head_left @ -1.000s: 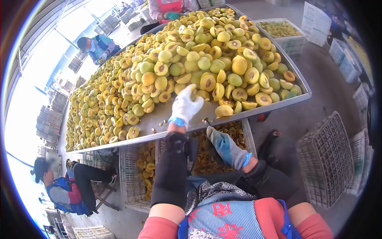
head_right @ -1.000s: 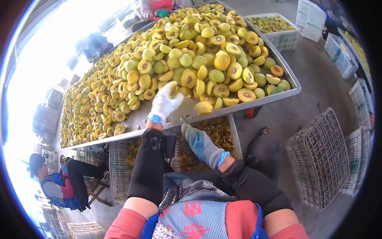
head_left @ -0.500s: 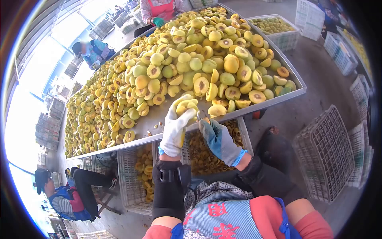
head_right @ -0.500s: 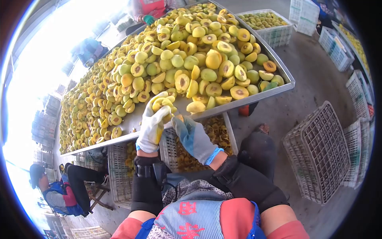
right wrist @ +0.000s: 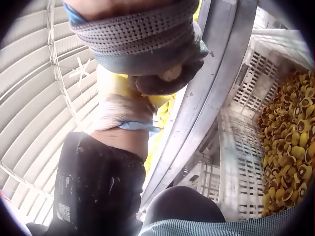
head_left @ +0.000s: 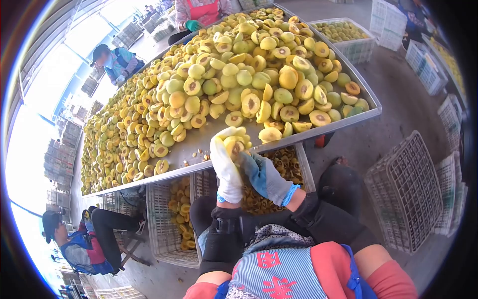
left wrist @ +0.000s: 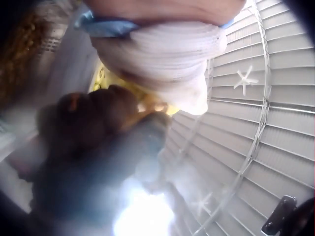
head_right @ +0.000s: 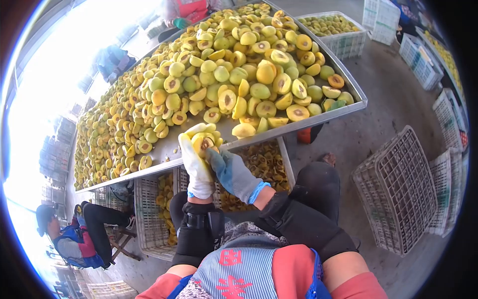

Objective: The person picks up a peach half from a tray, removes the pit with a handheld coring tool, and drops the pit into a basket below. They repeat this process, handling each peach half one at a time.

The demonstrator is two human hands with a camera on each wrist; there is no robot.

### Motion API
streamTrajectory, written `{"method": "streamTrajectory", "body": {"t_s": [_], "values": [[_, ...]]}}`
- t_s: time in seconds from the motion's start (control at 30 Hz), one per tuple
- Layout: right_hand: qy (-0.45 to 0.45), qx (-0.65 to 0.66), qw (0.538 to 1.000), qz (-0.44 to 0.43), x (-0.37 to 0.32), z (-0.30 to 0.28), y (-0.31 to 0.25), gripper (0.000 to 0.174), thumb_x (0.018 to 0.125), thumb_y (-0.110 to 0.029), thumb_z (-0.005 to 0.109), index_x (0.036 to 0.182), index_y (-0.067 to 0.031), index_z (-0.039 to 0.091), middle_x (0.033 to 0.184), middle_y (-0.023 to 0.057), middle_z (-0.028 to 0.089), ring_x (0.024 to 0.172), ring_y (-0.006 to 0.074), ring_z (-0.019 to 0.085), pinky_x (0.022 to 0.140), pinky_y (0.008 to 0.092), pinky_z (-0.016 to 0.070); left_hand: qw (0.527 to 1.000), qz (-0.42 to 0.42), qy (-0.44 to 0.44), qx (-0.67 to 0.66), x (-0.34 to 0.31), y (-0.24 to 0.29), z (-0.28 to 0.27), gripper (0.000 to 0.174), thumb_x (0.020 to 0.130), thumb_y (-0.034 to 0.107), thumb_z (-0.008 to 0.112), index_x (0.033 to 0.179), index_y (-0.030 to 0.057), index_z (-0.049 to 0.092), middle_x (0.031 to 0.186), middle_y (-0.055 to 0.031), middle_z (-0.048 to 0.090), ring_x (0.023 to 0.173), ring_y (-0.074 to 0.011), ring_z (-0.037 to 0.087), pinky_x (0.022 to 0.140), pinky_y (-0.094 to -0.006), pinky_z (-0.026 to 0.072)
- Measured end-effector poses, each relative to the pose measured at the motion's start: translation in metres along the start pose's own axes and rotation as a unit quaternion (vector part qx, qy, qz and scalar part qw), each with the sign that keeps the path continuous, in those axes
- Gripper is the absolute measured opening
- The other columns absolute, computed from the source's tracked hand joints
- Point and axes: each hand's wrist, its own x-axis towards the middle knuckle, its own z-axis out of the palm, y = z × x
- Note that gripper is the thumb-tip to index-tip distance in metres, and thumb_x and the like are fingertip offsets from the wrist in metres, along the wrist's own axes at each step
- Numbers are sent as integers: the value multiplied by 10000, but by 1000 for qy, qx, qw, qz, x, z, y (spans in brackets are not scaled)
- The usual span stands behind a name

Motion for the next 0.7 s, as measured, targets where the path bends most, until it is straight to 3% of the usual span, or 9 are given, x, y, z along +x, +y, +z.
{"method": "streamTrajectory", "body": {"t_s": [0.07,0.17,0.23,0.33,0.47,0.53,0.7], "values": [[4,27,1000,13,1,3,0,438,1074,-370,491,1147,35,643,931,94,713,877,84,565,764,310,514,987,-81,25,-137,-2,20,14,413,1083,364,376,1235,35,574,1115,-130,664,953,-229,657,841,-350,545],[-7,56,998,39,-2,3,-7,446,1075,-387,483,1143,21,652,931,55,697,856,75,561,740,278,502,990,-84,0,-116,-1,20,8,406,1072,351,409,1216,12,580,1141,-150,668,956,-241,671,844,-362,555],[-34,90,993,70,-4,2,-16,460,1073,-410,483,1142,10,657,915,41,683,830,68,555,720,256,490,998,-33,-6,-57,-3,18,6,391,1067,336,426,1197,6,592,1139,-150,667,946,-243,675,848,-362,564],[-96,86,959,251,-4,-7,-56,490,1059,-457,497,1155,-6,662,909,27,664,807,55,533,699,229,474,998,-19,-4,-60,-7,13,1,365,1060,308,448,1172,-2,605,1135,-147,663,935,-243,679,851,-362,574],[-75,62,981,168,-7,-2,-30,532,1038,-496,524,1137,7,665,944,42,679,856,71,554,754,259,495,1000,3,-11,-25,-9,18,0,347,1052,298,472,1159,-2,609,1123,-146,665,939,-238,680,866,-365,581],[-45,33,997,45,-8,4,-15,537,1031,-494,541,1135,18,664,963,50,689,891,77,564,793,273,503,998,-28,8,-63,-10,20,2,363,1051,324,474,1152,2,609,1127,-151,666,931,-237,680,851,-367,582],[-60,42,990,122,-11,0,-18,509,1032,-451,563,1157,31,663,1010,54,704,935,83,565,843,278,504,975,-136,75,-161,-10,14,6,411,1059,386,451,1100,17,628,1069,-148,689,897,-239,679,803,-359,581]]}}
